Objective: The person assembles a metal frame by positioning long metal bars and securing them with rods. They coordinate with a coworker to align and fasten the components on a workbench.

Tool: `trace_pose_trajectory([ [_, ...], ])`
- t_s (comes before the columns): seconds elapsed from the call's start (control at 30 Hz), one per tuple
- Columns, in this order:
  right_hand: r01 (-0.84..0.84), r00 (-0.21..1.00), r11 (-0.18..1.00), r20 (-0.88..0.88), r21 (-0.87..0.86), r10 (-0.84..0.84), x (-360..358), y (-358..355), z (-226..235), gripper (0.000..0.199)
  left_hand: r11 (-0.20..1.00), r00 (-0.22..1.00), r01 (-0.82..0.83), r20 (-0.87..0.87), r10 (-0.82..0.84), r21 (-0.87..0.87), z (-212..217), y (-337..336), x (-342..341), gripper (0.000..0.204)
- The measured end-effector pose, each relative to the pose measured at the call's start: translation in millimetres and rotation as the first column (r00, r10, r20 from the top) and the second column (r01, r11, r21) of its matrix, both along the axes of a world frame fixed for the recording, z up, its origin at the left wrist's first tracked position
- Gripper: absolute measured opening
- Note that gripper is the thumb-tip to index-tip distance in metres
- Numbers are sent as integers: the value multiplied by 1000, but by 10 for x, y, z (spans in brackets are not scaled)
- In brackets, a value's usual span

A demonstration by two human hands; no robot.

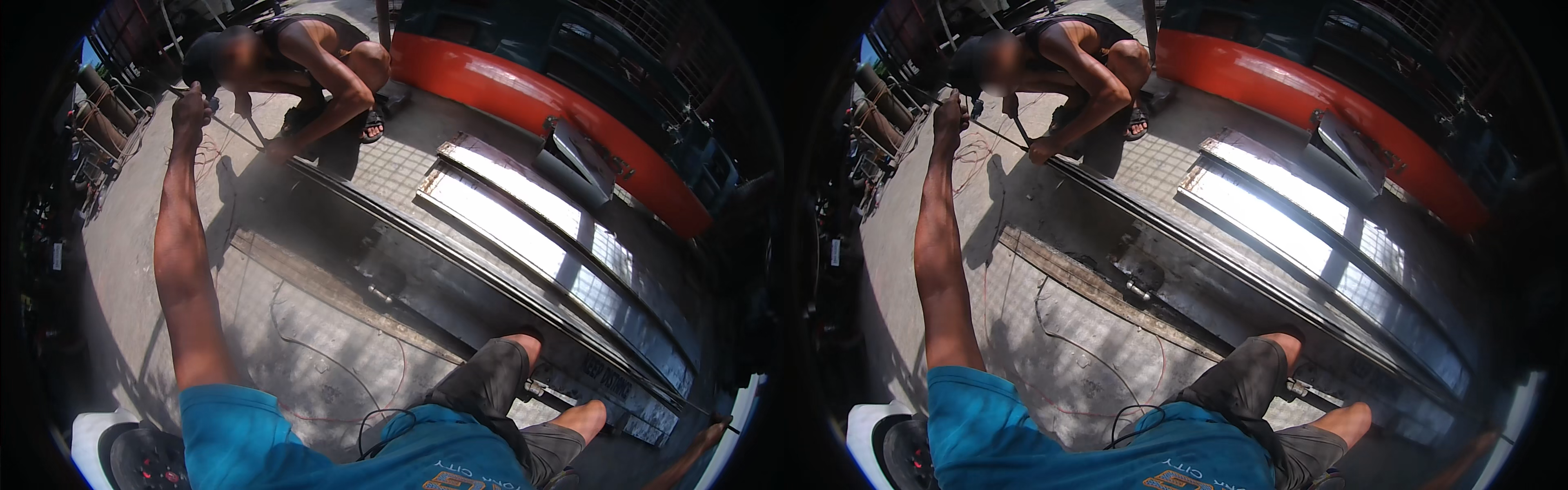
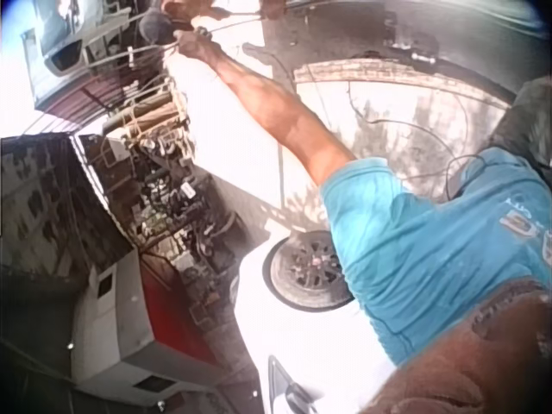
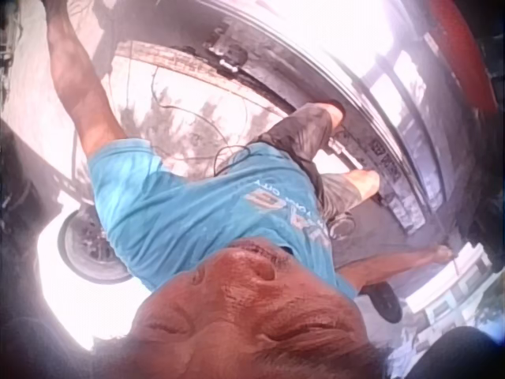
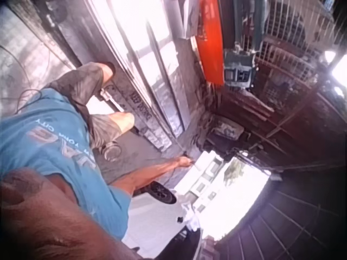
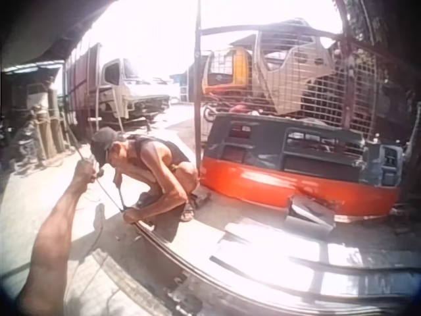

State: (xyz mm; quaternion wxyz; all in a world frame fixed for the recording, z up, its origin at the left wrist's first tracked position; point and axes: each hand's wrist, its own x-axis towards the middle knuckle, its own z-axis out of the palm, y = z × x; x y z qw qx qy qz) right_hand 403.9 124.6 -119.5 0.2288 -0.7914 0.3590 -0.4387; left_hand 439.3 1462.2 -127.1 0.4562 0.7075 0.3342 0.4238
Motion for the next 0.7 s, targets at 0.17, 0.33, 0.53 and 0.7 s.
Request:
trace_pose_trajectory([
  [0.17, -59, 997, 998, 44, -12, 60, -15, -41, -60, 46, 1000, 999, -28, -25, 28, 11, -3, 118, -14, 44],
  [0.33, -88, 994, 996, 65, -27, 90, -74, -62, -103, 50, 999, 999, -33, 2, 33, -25, -31, -77, -17, 44],
  [0.53, -132, 989, 989, 55, -67, 135, -11, -28, -155, 55, 995, 995, -75, -65, 71, -65, -83, -37, -171, 47],
  [0.7, -210, 971, 975, 101, -70, 217, 103, 83, -201, 54, 989, 985, -146, -99, 144, -13, -176, -94, -242, 45],
])
